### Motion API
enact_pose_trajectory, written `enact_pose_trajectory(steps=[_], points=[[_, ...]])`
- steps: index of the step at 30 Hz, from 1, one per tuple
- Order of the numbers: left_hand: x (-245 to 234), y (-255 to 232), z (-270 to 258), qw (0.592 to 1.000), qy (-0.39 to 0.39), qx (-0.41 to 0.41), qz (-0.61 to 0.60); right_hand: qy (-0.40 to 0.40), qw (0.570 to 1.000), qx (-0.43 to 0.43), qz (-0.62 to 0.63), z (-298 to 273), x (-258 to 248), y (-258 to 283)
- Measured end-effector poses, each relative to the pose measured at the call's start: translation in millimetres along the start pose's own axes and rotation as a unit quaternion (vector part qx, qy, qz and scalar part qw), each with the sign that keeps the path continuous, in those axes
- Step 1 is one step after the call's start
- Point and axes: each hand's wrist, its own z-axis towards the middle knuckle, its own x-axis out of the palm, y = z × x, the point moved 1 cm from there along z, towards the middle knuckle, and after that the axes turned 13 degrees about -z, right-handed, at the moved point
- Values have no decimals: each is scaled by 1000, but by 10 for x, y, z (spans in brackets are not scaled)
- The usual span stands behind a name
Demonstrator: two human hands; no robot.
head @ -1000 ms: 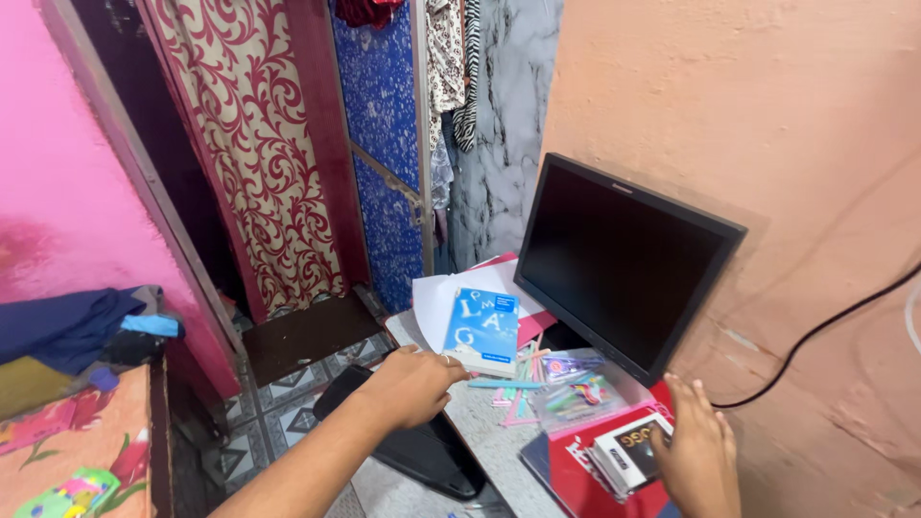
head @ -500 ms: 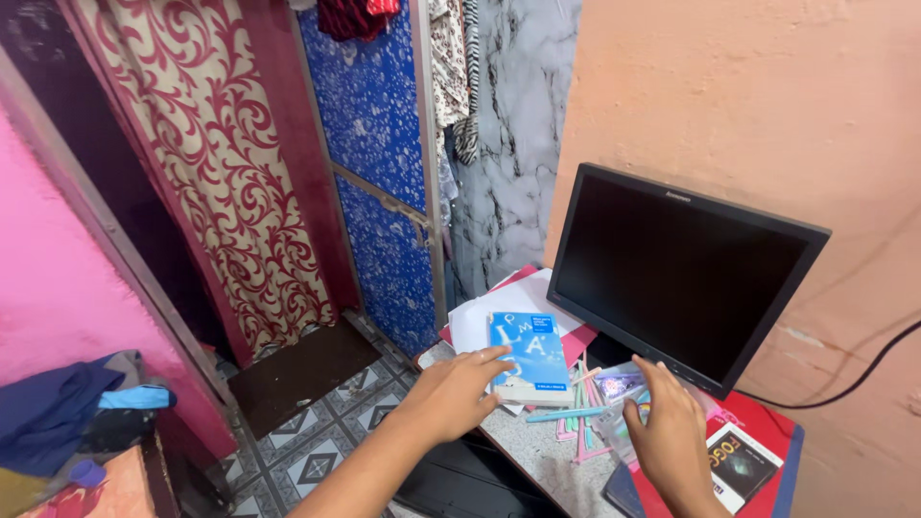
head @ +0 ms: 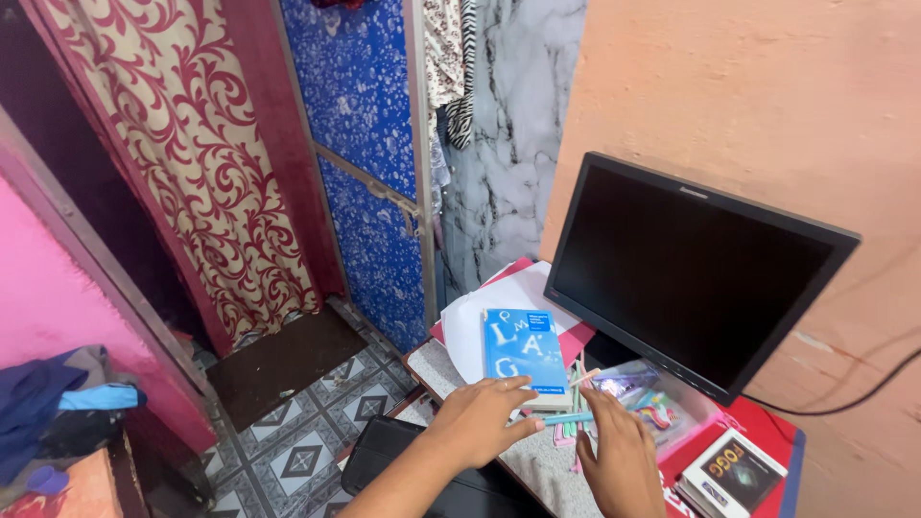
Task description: The person sorts through various items on a desk, handling books, small packages, and sheets of paper by hand before placing them into a tiered plastic storage unit and onto a nearby bed.
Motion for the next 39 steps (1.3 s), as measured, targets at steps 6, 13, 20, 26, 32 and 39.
enact_pose_trajectory(steps=[6,13,20,26,32,39], points=[[-20,206,228,999,-17,-38,23,39,998,39,-12,285,266,-222],[97,415,674,996,-16,-67,-53,-9,997,-29,65,730,466,-378],[307,556,956,985,-29,-159,-68,67,997,-18,34,957,737,-397],[354,753,1197,973,-91,-194,-90,133,991,-14,-10,1201,937,-411],[476,864,1300,971,-105,-196,-83,136,991,-16,9,1270,1132,-407],[558,771,1255,983,-109,-136,-54,136,991,-10,7,1198,1091,-464]])
